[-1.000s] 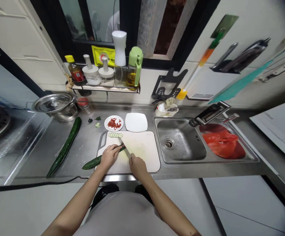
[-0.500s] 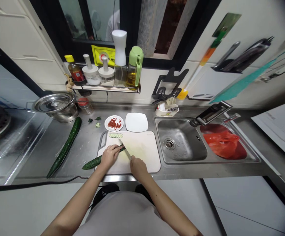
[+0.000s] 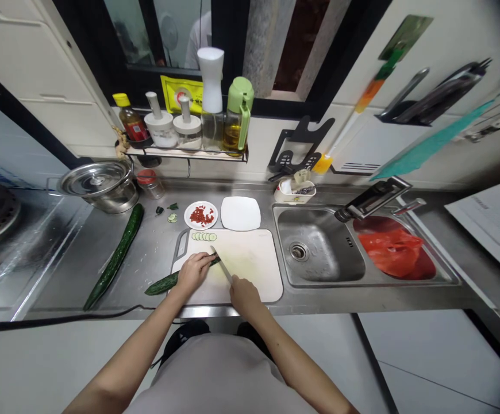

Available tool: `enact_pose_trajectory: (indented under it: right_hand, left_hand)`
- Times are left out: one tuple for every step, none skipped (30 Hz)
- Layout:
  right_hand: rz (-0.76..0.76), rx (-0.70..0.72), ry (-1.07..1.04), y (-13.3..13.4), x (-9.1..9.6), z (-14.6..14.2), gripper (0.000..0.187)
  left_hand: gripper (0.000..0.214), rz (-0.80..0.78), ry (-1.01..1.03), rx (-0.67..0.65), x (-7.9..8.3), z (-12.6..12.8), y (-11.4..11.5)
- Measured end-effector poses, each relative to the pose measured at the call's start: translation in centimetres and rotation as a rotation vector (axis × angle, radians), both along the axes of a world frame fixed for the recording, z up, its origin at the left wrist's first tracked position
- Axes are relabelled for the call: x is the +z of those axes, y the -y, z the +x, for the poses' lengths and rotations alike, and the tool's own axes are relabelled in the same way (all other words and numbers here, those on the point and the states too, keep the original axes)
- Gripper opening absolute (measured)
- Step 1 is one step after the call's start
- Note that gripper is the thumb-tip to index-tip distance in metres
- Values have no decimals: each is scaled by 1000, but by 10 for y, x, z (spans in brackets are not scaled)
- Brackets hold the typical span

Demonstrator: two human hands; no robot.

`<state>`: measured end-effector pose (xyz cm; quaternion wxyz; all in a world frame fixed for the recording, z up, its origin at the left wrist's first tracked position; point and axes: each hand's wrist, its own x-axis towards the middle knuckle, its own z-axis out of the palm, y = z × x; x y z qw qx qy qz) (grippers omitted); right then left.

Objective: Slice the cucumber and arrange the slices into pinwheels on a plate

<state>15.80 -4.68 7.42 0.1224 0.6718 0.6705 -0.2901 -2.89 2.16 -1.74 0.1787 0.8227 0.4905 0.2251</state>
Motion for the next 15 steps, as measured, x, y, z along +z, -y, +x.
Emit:
enact_pose_trajectory:
  right_hand:
    - [-5, 2, 1, -1, 0, -1, 25]
    - [-8, 4, 3, -2, 1, -1, 25]
    - [-10, 6, 4, -3, 1, -2, 26]
    - [-10, 8, 4, -3, 1, -2, 26]
    - [-9, 9, 2, -4, 1, -2, 26]
    - [-5, 10, -2, -5, 1, -2, 26]
    - [0, 10, -5, -5, 1, -3, 26]
    - [8, 10, -8, -6, 0, -3, 26]
    - [19, 9, -12, -7, -1, -4, 27]
    - [32, 9, -16, -9, -3, -4, 27]
    - [44, 10, -19, -10, -5, -5, 27]
    - [51, 10, -20, -12, -7, -7, 28]
    - [53, 11, -23, -14, -9, -8, 28]
    - [52, 10, -25, -17, -10, -9, 28]
    - [48, 9, -27, -20, -12, -11, 28]
  left_hand:
    - [30, 14, 7, -2, -1, 0, 0]
    - [30, 26, 13, -3, -2, -1, -1]
    - [30, 31, 16, -3, -2, -1, -1]
    - [30, 32, 17, -3, -2, -1, -1]
    - [30, 30, 18, -4, -2, -1, -1]
    - [30, 27, 19, -4, -2, -1, -1]
    - [30, 23, 20, -4, -1, 0, -1]
    - [29, 21, 22, -2, -1, 0, -1]
    - [29, 19, 22, 2, 0, 0, -1]
    - [29, 17, 21, 5, 1, 1, -1]
    - [29, 15, 18, 9, 1, 1, -1]
    - [29, 13, 15, 11, 2, 1, 0]
    - [29, 11, 12, 14, 2, 1, 0]
    - [29, 10, 11, 16, 2, 1, 0]
    - [29, 8, 10, 17, 2, 1, 0]
